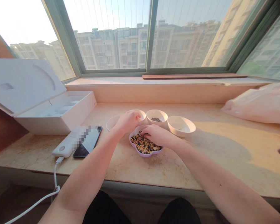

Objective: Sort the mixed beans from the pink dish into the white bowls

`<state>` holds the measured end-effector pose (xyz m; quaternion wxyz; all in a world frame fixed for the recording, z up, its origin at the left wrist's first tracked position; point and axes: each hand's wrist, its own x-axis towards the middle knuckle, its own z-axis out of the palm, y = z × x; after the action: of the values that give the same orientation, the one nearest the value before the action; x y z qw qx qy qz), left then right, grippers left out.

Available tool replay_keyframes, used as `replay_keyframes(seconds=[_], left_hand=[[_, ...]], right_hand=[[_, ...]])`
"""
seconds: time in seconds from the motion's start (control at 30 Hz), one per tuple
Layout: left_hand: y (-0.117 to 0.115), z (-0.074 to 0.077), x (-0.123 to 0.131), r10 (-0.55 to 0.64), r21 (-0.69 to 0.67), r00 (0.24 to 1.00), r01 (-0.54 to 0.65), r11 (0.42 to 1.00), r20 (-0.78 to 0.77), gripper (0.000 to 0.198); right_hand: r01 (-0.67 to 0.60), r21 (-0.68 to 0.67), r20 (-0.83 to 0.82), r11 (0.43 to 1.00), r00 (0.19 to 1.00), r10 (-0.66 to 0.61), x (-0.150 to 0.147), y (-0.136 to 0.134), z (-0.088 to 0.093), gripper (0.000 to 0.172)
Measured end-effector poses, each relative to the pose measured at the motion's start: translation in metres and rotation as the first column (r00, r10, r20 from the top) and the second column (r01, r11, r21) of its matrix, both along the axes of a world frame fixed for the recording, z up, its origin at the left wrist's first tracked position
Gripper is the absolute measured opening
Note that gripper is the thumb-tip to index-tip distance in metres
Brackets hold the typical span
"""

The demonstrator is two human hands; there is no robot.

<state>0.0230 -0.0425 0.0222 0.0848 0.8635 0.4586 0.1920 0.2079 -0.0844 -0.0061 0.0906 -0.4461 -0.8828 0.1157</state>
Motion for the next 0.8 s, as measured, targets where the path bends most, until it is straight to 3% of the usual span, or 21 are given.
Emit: replay_keyframes(seconds=[0.8], left_hand=[[-0.003,0.005,0.0,-0.076,0.042,0.997,0.075,0.996,0.017,0.022]], right_hand=[[0.017,0.072,0.105,0.997,0.994,-0.024,-0.015,0.0,-0.003,0.024]])
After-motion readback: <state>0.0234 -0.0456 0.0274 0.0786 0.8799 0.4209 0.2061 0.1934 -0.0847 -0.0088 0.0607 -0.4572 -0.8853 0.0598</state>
